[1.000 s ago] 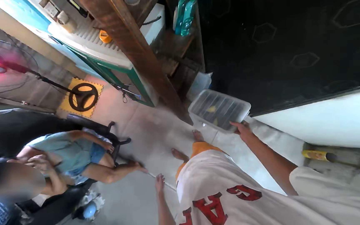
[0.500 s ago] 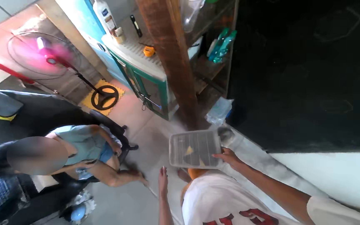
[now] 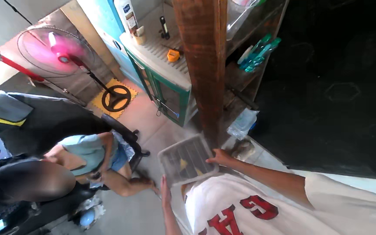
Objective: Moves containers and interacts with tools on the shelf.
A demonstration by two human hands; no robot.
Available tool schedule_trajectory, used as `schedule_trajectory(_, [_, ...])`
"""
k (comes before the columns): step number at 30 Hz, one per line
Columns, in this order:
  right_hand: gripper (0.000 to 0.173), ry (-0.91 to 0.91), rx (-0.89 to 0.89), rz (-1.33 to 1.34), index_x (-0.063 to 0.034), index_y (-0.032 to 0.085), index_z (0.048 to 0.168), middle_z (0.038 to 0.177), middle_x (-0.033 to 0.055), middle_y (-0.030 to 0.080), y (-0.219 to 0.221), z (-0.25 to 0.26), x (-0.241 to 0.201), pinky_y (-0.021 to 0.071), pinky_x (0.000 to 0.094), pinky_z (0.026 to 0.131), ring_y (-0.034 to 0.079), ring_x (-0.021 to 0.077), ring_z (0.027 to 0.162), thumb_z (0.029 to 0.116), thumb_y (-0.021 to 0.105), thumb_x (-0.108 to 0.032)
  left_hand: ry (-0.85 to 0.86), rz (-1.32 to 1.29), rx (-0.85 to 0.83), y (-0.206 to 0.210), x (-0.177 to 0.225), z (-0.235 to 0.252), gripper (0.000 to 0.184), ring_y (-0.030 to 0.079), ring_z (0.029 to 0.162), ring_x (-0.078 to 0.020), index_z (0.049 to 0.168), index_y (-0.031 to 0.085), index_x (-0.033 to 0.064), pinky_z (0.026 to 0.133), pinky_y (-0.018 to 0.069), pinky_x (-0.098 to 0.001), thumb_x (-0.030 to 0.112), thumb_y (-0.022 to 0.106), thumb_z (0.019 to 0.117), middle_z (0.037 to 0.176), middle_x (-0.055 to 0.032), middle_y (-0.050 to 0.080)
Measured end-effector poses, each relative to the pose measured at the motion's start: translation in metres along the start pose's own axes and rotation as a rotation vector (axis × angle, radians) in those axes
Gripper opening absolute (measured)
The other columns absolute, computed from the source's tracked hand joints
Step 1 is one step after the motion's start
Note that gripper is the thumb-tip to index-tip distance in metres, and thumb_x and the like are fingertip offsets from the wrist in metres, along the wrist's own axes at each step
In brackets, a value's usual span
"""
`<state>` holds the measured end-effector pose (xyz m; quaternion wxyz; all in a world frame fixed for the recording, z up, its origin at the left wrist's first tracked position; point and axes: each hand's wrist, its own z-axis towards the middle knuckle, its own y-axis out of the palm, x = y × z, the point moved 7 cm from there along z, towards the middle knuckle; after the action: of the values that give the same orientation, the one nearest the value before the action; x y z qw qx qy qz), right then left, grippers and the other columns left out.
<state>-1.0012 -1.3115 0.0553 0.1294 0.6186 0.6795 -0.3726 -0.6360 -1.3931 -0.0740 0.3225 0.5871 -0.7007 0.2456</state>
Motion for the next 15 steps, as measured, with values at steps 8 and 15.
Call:
schedule_trajectory(8, [0.060, 0.068, 0.131, 0.132, -0.0039, 0.066, 0.127, 0.114, 0.0178, 0.072, 0.007, 0.003, 0.020, 0.0557, 0.0541, 0.097, 0.070, 0.0298, 0.107, 0.0785, 0.089, -0.030, 0.010, 0.188, -0.064, 0.019, 0.049, 0.041, 0.049, 0.064, 0.111, -0.0299, 0.138, 0.051, -0.0060, 0.098, 0.0536, -0.0476, 0.033, 0.054, 0.1072, 0.124, -0.0253, 0.064])
schedule_trajectory(15, [0.061, 0.128, 0.244, 0.217, -0.0021, 0.065, 0.129, 0.123, 0.0202, 0.068, 0.019, -0.017, 0.012, 0.0498, 0.0567, 0.104, 0.065, 0.0331, 0.116, 0.0806, 0.087, -0.033, -0.013, 0.368, -0.204, 0.021, 0.084, 0.069, 0.046, 0.067, 0.104, -0.0318, 0.137, 0.050, -0.0060, 0.092, 0.0564, -0.0494, 0.025, 0.059, 0.1051, 0.119, -0.0268, 0.064])
